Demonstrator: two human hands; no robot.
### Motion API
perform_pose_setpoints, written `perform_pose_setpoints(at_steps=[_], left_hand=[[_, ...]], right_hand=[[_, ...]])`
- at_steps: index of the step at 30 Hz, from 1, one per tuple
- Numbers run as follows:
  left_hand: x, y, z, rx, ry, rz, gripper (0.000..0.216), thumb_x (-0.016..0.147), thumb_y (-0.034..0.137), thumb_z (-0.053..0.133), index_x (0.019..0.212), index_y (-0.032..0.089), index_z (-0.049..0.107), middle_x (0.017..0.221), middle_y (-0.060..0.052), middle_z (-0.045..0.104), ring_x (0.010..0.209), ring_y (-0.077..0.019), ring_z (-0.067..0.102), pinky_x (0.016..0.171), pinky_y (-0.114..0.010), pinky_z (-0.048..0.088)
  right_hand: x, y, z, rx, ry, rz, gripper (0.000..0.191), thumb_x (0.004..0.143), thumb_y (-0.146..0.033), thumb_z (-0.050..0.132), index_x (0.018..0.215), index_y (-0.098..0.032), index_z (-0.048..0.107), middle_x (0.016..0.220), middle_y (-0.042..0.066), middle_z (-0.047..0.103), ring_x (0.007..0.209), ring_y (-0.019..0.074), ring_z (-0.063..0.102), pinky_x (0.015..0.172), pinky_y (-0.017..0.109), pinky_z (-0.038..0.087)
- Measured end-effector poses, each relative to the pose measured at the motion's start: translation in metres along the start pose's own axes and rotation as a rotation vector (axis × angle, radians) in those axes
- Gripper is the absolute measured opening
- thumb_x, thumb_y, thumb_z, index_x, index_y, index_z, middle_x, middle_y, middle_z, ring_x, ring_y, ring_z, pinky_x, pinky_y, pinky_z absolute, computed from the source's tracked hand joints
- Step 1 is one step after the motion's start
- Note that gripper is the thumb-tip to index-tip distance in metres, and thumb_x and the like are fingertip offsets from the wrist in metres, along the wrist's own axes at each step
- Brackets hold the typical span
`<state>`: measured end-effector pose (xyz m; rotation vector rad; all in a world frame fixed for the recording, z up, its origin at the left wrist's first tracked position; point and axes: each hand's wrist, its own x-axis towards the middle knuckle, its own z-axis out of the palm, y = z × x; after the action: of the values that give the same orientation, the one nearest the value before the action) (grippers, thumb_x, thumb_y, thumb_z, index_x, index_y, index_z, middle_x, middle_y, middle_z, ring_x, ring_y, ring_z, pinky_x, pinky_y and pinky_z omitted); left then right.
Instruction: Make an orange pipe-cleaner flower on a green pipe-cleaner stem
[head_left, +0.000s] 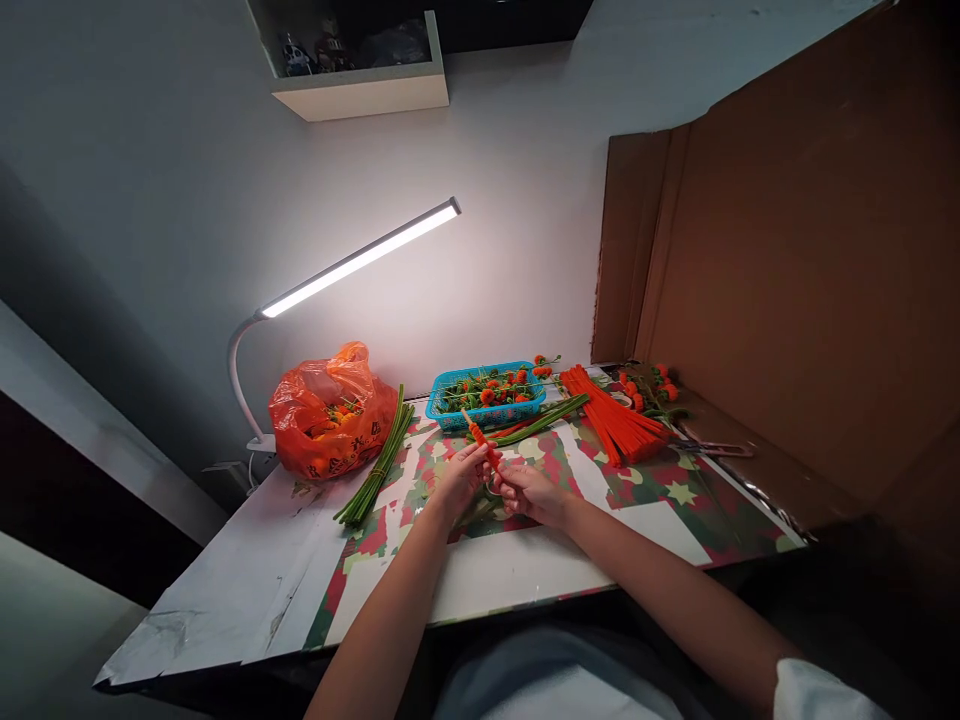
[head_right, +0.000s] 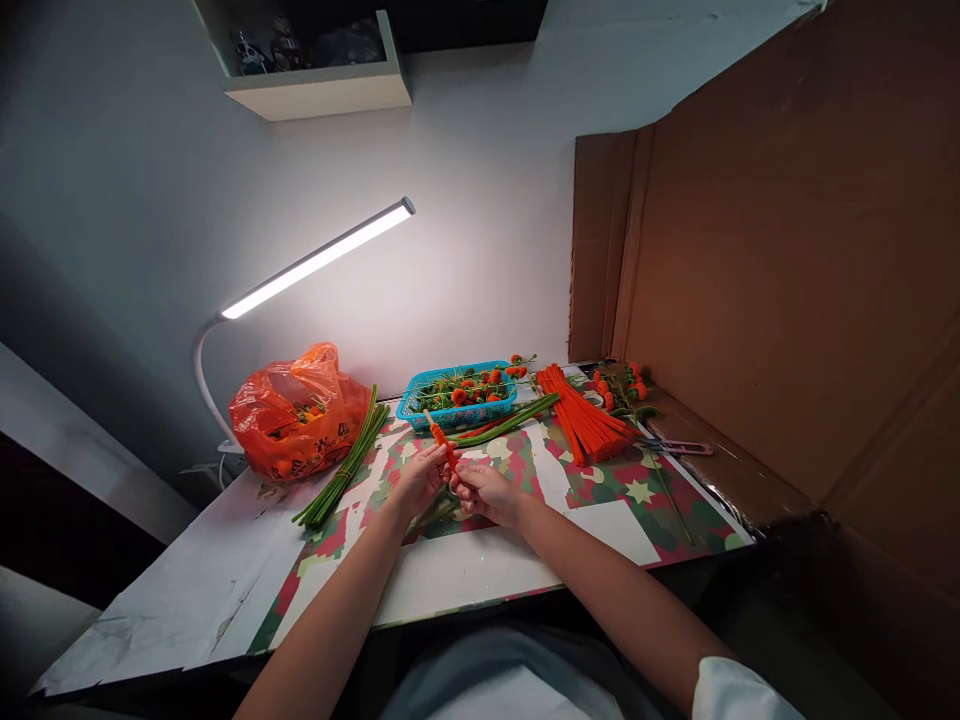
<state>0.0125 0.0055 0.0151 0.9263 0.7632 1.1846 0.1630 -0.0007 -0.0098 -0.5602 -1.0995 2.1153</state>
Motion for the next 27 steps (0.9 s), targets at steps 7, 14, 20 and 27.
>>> perform_pose_setpoints(at_steps=[7, 14, 20, 27], left_hand=[[-0.003, 0.000, 0.001, -0.087, -0.142, 0.000, 0.039, 0.071, 0.023, 0.074, 0.107, 0.015, 0.063, 0.092, -0.008, 0.069, 0.059, -0.0096, 0.062, 0.054, -0.019, 0.049], [-0.002, -0.002, 0.002, -0.029, -0.029, 0.040, 0.044, 0.057, 0.032, 0.083, 0.093, 0.012, 0.067, 0.081, -0.005, 0.070, 0.042, -0.0017, 0.049, 0.044, -0.015, 0.042], [-0.001, -0.002, 0.004, 0.099, 0.037, 0.072, 0.045, 0.055, 0.040, 0.082, 0.087, 0.012, 0.066, 0.074, -0.004, 0.069, 0.036, -0.0002, 0.042, 0.037, -0.015, 0.031], [-0.001, -0.002, 0.004, 0.102, 0.061, 0.061, 0.039, 0.059, 0.039, 0.080, 0.083, 0.012, 0.065, 0.075, -0.004, 0.069, 0.037, -0.0004, 0.041, 0.037, -0.014, 0.034]], right_hand=[[-0.010, -0.017, 0.000, 0.285, -0.215, 0.169, 0.032, 0.099, -0.031, 0.033, 0.074, -0.016, 0.046, 0.044, -0.011, 0.022, 0.036, 0.0044, 0.013, 0.043, 0.017, 0.022], [-0.009, -0.015, 0.001, 0.254, -0.205, 0.203, 0.033, 0.098, -0.033, 0.034, 0.072, -0.016, 0.045, 0.043, -0.012, 0.021, 0.036, 0.0047, 0.010, 0.042, 0.017, 0.021], [-0.006, -0.010, 0.001, 0.163, -0.101, 0.119, 0.030, 0.091, -0.038, 0.050, 0.072, -0.015, 0.049, 0.040, -0.013, 0.024, 0.036, 0.0039, 0.013, 0.042, 0.017, 0.021], [-0.003, -0.004, 0.001, 0.142, -0.020, 0.076, 0.027, 0.085, -0.037, 0.059, 0.072, -0.014, 0.051, 0.041, -0.012, 0.029, 0.036, 0.0029, 0.019, 0.043, 0.017, 0.022]])
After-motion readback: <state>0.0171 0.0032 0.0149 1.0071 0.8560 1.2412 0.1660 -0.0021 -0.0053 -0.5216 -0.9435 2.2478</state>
